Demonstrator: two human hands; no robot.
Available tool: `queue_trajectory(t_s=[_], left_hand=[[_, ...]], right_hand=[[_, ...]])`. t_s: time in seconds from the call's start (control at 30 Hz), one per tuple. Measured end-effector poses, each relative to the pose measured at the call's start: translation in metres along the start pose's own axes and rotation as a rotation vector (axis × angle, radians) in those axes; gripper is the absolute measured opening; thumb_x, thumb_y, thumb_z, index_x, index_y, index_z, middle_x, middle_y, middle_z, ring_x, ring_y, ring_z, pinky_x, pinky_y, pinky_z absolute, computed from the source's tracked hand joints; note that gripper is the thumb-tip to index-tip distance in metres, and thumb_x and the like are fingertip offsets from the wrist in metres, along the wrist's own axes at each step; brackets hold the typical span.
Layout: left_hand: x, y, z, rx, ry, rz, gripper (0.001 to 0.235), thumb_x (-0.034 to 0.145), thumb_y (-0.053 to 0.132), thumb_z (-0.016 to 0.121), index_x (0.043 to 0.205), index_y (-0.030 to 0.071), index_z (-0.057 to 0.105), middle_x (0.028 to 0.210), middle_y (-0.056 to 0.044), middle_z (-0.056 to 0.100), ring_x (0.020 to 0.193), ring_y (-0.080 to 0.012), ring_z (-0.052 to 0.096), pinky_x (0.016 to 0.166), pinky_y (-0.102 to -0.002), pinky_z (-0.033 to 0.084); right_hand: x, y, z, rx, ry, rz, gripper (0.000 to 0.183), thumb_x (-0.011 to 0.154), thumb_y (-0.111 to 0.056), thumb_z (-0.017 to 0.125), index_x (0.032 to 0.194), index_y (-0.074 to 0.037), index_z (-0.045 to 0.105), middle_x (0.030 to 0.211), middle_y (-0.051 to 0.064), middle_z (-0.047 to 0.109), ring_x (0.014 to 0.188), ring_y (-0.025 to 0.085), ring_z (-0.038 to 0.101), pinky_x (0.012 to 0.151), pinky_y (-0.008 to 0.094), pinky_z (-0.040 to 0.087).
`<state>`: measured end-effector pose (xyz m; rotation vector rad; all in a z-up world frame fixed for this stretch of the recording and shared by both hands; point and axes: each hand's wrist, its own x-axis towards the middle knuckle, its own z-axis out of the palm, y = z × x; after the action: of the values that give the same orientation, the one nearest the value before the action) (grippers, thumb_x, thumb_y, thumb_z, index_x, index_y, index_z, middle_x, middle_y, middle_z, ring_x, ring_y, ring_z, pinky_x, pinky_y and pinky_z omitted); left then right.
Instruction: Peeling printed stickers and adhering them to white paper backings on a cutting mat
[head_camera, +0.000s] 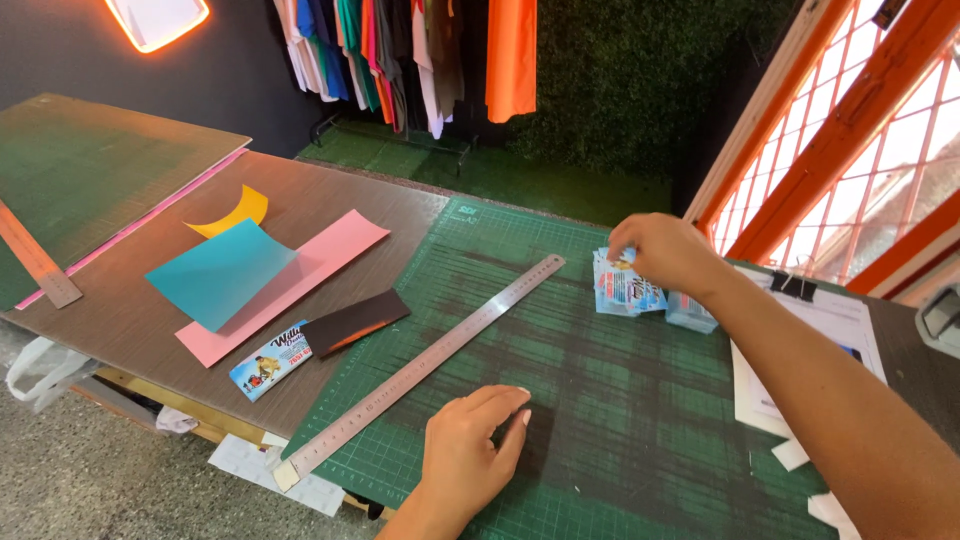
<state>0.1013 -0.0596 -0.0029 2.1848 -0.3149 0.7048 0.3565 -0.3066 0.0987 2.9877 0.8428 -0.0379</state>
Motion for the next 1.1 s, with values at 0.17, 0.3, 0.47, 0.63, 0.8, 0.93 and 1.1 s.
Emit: queue_trajectory(t_s=[0.17,0.3,0.47,0.63,0.8,0.93,1.1], left_hand=[[0.002,0.001,0.0,0.013,0.088,0.048,0.012,0.089,0.014,0.067,0.094,0.016,0.078,0.096,0.006,0.08,0.078,-0.0167,0.077,0.059,-0.032,0.057],[0.001,-0.002,0.0,0.024,0.128,0.054,0.013,0.087,0.013,0.067,0.092,0.016,0.078,0.094,0.005,0.081,0.08,-0.0169,0.078,0.061,-0.033,0.057],[-0.002,-0.003,-0.001,0.028,0.135,0.112,0.018,0.082,0.005,0.063,0.09,0.015,0.077,0.088,0.004,0.079,0.07,-0.0171,0.074,0.052,-0.032,0.049],[0.0,0.0,-0.003,0.014,0.1,0.063,0.017,0.082,0.006,0.063,0.088,0.015,0.076,0.086,0.006,0.079,0.068,-0.018,0.073,0.051,-0.034,0.051],[-0.001,-0.002,-0.003,0.015,0.11,0.08,0.016,0.082,0.006,0.064,0.088,0.015,0.076,0.085,0.006,0.078,0.065,-0.0182,0.073,0.05,-0.034,0.052],[0.003,-0.002,-0.004,0.008,0.115,0.101,0.016,0.077,0.005,0.063,0.083,0.017,0.072,0.08,0.006,0.076,0.061,-0.0184,0.07,0.048,-0.033,0.048],[0.002,-0.008,0.004,0.004,0.125,0.081,0.011,0.084,0.012,0.068,0.087,0.018,0.076,0.084,0.008,0.079,0.065,-0.0161,0.073,0.049,-0.033,0.052]], right_hand=[[0.015,-0.027,-0.006,0.228,-0.261,0.84,0.129,0.08,-0.093,0.04,0.166,-0.005,0.002,0.16,0.023,0.04,0.144,0.051,0.042,0.107,0.062,0.045],[0.025,-0.047,-0.004,0.228,-0.328,0.963,0.156,0.064,-0.098,0.06,0.163,-0.003,-0.014,0.172,0.01,0.016,0.149,0.043,0.04,0.112,0.057,0.044],[0.073,-0.009,0.046,-0.11,-0.691,0.737,0.109,0.087,-0.08,0.06,0.166,-0.021,0.015,0.173,0.021,-0.007,0.16,0.042,-0.012,0.117,0.067,0.033],[0.04,-0.051,0.005,0.141,-0.483,1.016,0.139,0.078,-0.071,0.081,0.164,-0.007,-0.009,0.174,0.008,-0.004,0.15,0.044,0.039,0.114,0.061,0.044],[0.042,-0.05,0.007,0.279,-0.326,1.028,0.148,0.071,-0.079,0.08,0.166,-0.011,-0.01,0.166,0.014,0.035,0.144,0.041,0.048,0.107,0.057,0.049],[0.039,-0.054,0.005,0.37,-0.159,1.052,0.127,0.082,-0.055,0.083,0.166,-0.006,0.002,0.153,0.01,0.051,0.134,0.034,0.055,0.099,0.051,0.052],[0.047,-0.044,0.015,0.411,-0.155,1.101,0.124,0.085,-0.057,0.08,0.166,-0.006,0.001,0.146,0.008,0.06,0.128,0.034,0.062,0.094,0.052,0.054]])
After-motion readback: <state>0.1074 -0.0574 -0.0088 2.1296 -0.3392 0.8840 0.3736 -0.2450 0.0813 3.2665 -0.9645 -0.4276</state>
